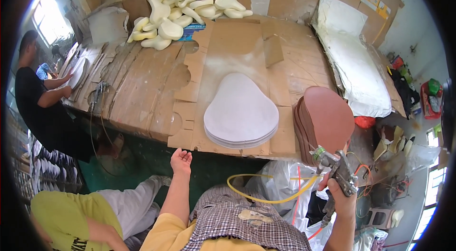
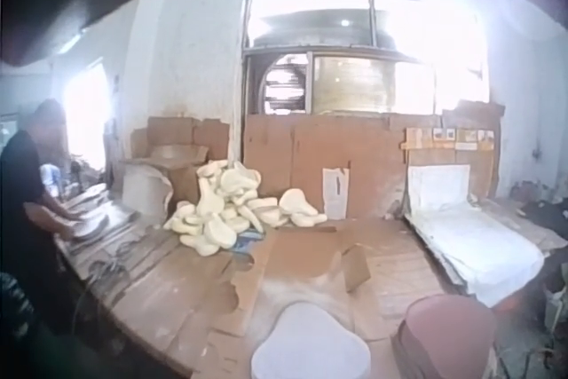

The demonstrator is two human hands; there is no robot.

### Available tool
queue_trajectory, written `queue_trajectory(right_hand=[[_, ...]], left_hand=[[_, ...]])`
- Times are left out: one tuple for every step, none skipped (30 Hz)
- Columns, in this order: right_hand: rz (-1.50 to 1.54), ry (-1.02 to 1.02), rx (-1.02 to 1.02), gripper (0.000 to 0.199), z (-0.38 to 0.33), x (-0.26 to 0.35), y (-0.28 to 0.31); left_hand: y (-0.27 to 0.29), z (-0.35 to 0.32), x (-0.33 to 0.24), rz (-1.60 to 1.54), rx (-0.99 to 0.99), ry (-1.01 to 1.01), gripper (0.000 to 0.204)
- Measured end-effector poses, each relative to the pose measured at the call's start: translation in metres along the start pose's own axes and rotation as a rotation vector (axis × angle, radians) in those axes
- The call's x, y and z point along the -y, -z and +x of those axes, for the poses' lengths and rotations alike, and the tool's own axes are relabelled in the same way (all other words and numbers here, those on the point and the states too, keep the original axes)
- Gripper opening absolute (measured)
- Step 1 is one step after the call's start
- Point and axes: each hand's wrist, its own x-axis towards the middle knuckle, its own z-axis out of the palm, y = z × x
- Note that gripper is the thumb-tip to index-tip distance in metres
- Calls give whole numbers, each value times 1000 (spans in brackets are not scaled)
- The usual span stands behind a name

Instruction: Spraying adhesive onto foam components and arranging them on a drying rack for further processing.

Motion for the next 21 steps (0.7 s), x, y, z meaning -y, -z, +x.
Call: queue_trajectory(right_hand=[[-1, -1, -2, 54, 0, -1, 3], [-75, 4, -17, 51, 0, -3, 10], [-152, 6, -33, 49, -3, -6, 20], [-186, -19, -28, 51, -5, -8, 29], [-192, -26, -36, 51, -8, -9, 32], [-157, -43, -65, 53, -12, -7, 33], [-122, -59, -94, 55, -15, -4, 34], [-132, -74, -108, 54, -20, -3, 36], [-137, -79, -115, 54, -23, -2, 39], [-173, -114, -69, 55, -27, 0, 43], [-207, -148, -22, 55, -29, 3, 45], [-210, -162, 20, 57, -29, 7, 44], [-211, -163, 18, 57, -27, 10, 41], [-166, -148, 45, 58, -24, 12, 38], [-123, -134, 76, 59, -21, 13, 34], [-73, -80, 69, 60, -17, 10, 31], [-71, -79, 74, 60, -11, 9, 27], [-48, -31, 54, 60, -4, 8, 21], [-28, 18, 21, 61, 1, 7, 19], [-43, 28, 20, 59, 4, 5, 19], [-47, 27, 11, 59, 5, 4, 22]], left_hand=[[-1, 2, 1, 2, 1, 2, 15], [-2, 4, 2, 25, 9, -3, 12], [-4, 4, 5, 50, 16, -3, 11], [-6, 4, 7, 54, 16, 6, 11], [-8, 5, 7, 83, 10, -12, 11], [-10, 5, 7, 113, 3, -31, 15], [-11, 7, 8, 118, 3, -21, 15], [-13, 9, 10, 163, 14, -37, 18], [-20, 8, 10, 207, 27, -54, 22], [-31, 3, 9, 242, 33, -58, 23], [-39, 6, 13, 245, 36, -51, 23], [-45, 8, 15, 324, 81, -86, 23], [-52, 10, 17, 402, 126, -122, 24], [-62, 15, 20, 403, 126, -121, 24], [-71, 23, 23, 535, 181, -164, 22], [-77, 30, 26, 668, 237, -211, 21], [-81, 42, 32, 666, 233, -215, 21], [-81, 59, 38, 809, 245, -321, 20], [-89, 63, 41, 955, 267, -424, 19], [-92, 64, 43, 954, 266, -425, 19], [-105, 55, 46, 1173, 238, -558, 18]])
